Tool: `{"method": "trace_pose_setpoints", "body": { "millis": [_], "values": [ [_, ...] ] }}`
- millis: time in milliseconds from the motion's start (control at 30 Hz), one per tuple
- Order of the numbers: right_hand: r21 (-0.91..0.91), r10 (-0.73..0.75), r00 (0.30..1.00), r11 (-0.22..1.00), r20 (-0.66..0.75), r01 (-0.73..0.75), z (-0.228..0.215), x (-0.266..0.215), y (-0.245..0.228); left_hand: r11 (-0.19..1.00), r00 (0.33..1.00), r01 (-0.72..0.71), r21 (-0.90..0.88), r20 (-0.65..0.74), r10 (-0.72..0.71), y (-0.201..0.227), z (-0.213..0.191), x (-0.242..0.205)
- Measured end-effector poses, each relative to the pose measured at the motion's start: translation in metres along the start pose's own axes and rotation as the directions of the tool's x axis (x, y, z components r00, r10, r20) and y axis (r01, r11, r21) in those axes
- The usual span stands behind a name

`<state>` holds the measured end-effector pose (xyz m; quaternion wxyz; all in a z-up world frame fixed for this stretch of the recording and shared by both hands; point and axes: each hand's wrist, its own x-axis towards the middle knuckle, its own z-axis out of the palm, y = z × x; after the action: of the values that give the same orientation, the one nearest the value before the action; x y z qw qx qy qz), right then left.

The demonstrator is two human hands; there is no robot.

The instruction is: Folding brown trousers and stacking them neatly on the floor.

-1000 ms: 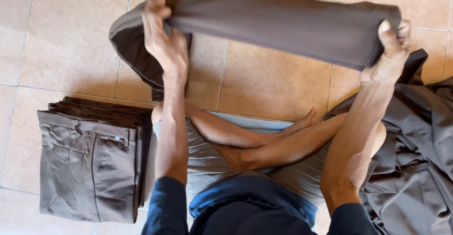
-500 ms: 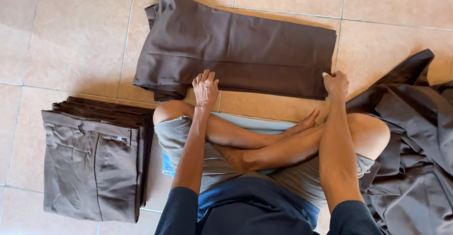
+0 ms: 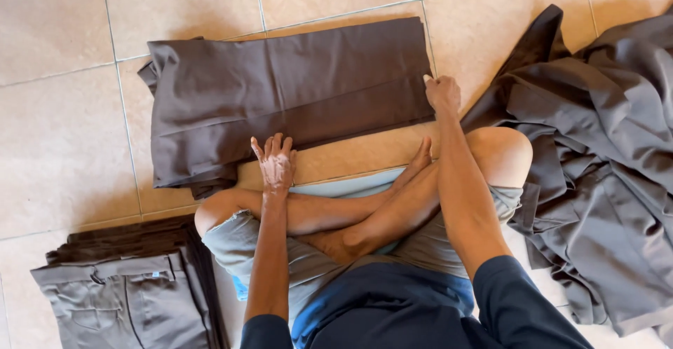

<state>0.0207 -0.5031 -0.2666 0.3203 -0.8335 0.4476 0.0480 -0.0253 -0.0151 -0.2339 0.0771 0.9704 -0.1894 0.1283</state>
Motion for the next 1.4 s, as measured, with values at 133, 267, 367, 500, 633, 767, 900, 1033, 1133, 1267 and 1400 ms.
{"method": "trace_pose_setpoints", "body": {
  "millis": [133,267,367,500,633,767,900,1033,1133,1267,1400],
  "values": [
    [-0.018,-0.116,0.981,0.993,-0.157,0.114,0.003,0.002,0.001,0.995,0.994,-0.092,0.032,-0.053,0.094,0.006,-0.002,0.007],
    [0.098,-0.061,0.987,0.992,-0.147,0.076,0.003,0.006,0.009,0.991,0.98,-0.132,-0.013,-0.154,0.128,0.012,-0.018,0.01],
    [0.089,-0.038,0.997,0.995,-0.062,0.043,-0.015,-0.015,-0.004,0.99,0.983,-0.14,-0.002,-0.117,0.139,0.01,-0.01,0.006],
    [0.032,-0.01,0.999,0.999,0.043,0.009,-0.008,-0.01,-0.003,0.992,0.986,-0.126,-0.019,-0.11,0.123,0.007,0.004,0.004],
    [-0.046,-0.087,0.993,0.995,-0.073,0.084,-0.04,-0.064,-0.043,0.997,0.996,-0.072,-0.01,-0.048,0.072,0.014,-0.005,0.0],
    [-0.159,-0.496,0.844,0.834,0.206,0.528,-0.075,-0.181,-0.121,0.996,0.994,-0.086,-0.037,-0.073,0.083,0.024,-0.004,0.002],
    [-0.108,-0.64,0.548,0.593,0.539,0.798,-0.017,-0.138,-0.068,0.994,0.989,-0.08,-0.079,-0.131,0.069,0.024,-0.011,0.006],
    [-0.551,-0.271,0.884,0.701,0.381,0.452,-0.001,-0.033,0.001,0.996,0.997,-0.009,-0.085,-0.075,0.003,0.017,-0.011,0.0],
    [-0.59,-0.297,0.936,0.728,0.188,0.349,-0.001,-0.039,0.006,0.995,0.997,-0.045,-0.088,-0.074,0.038,0.026,-0.024,0.008],
    [-0.428,-0.312,0.931,0.828,0.187,0.363,-0.035,-0.112,-0.052,0.983,0.987,-0.152,-0.099,-0.065,0.146,0.031,-0.025,0.01],
    [-0.492,-0.213,0.968,0.834,0.131,0.25,-0.009,-0.048,-0.007,0.987,0.989,-0.146,-0.061,-0.039,0.143,0.014,-0.002,0.003]
  ]
}}
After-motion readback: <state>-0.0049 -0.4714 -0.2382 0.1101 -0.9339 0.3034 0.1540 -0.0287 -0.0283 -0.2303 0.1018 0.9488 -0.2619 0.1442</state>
